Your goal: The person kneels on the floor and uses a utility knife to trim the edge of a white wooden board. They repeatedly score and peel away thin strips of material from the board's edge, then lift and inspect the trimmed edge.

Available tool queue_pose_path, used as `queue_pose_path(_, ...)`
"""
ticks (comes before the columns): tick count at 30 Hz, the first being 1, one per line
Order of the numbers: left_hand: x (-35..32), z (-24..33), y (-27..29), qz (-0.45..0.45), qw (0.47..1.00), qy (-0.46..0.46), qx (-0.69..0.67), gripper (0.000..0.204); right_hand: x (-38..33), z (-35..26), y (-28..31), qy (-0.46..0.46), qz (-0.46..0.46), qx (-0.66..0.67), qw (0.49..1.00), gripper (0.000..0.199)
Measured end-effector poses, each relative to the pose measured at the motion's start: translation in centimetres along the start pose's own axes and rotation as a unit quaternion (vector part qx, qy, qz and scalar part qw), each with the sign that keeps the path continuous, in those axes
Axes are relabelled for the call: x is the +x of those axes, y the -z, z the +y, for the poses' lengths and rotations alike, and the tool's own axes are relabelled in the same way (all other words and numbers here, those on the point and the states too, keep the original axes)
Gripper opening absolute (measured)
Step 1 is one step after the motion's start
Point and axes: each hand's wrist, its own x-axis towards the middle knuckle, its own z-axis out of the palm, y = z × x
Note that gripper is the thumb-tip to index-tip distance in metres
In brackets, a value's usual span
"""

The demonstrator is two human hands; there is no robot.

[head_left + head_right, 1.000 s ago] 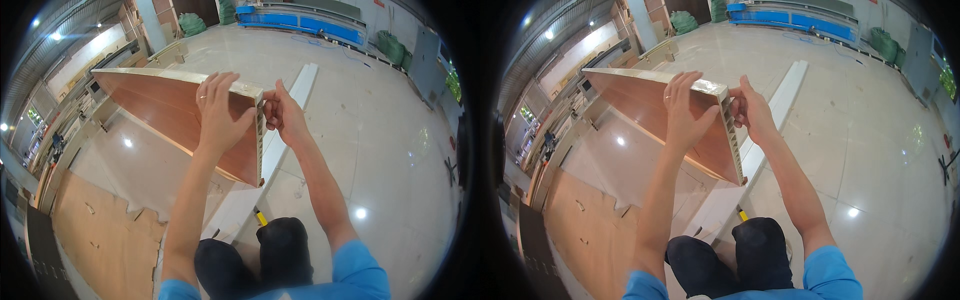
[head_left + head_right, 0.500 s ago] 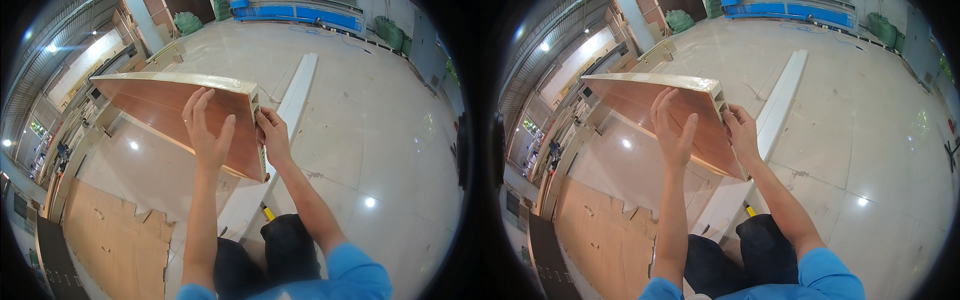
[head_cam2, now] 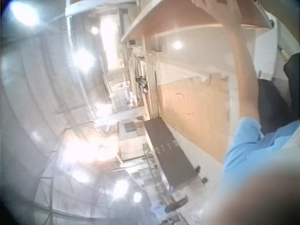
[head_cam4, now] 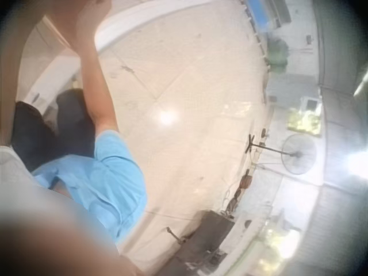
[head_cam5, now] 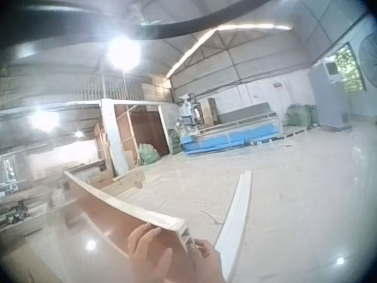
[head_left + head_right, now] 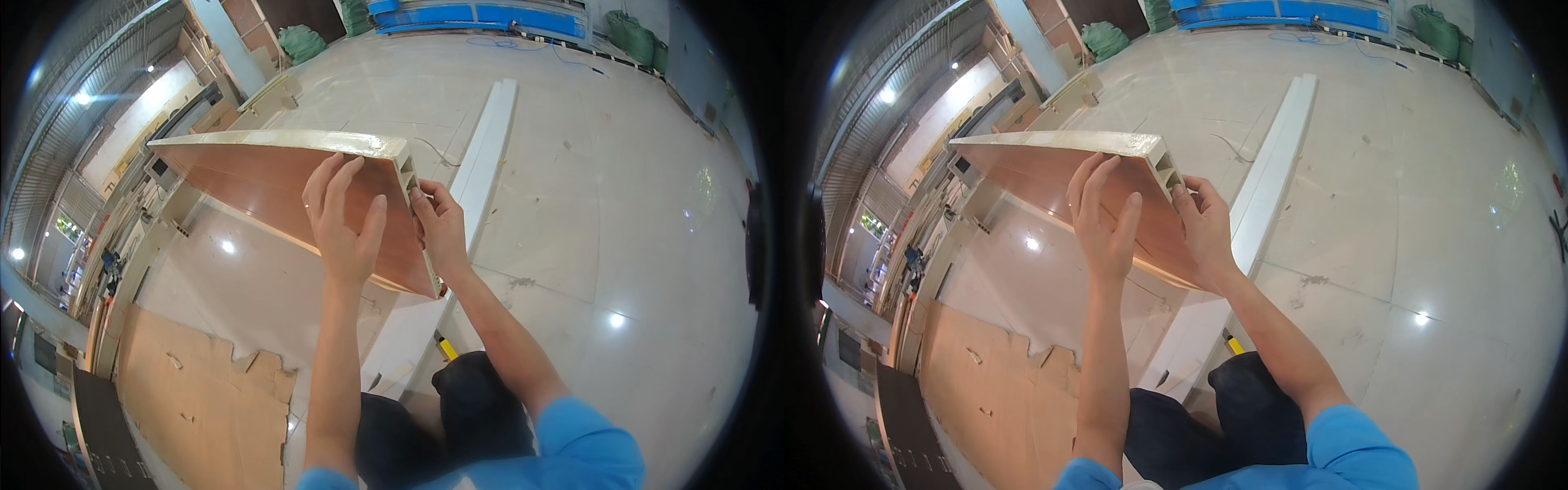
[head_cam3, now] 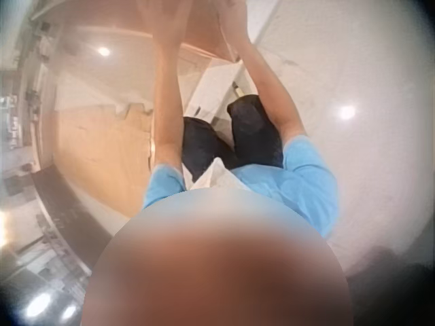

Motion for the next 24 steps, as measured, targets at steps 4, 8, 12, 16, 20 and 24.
queue_pose_path(4, 0.3, 0.3, 0.0, -0.002, 1.0, -0.005, -0.008, 0.052, -0.1, 0.1, -0.1, 0.006, 0.006, -0.009, 1.0, 0.033)
queue_pose_path(8, 0.6, 0.9, -0.1, 0.002, 1.0, -0.008, -0.01, 0.052, -0.1, 0.2, 0.1, 0.013, 0.003, -0.022, 1.0, 0.034)
queue_pose_path(12, 0.7, 1.3, -0.4, -0.008, 1.0, 0.012, -0.004, 0.052, -0.2, 0.0, 0.2, 0.002, -0.002, -0.029, 1.0, 0.033)
queue_pose_path(16, 0.7, 1.2, -0.4, 0.002, 1.0, 0.004, -0.01, 0.051, 0.2, -1.7, 0.4, 0.106, 0.055, -0.104, 0.987, 0.031)
queue_pose_path(20, 0.4, 1.0, 0.0, 0.014, 1.0, 0.002, 0.004, 0.049, 1.6, -4.5, 1.1, 0.291, -0.033, -0.166, 0.942, 0.026)
queue_pose_path(24, 0.1, 0.9, 0.0, 0.014, 1.0, 0.017, -0.01, 0.047, 3.7, -6.7, 1.1, 0.413, -0.102, -0.318, 0.847, 0.022)
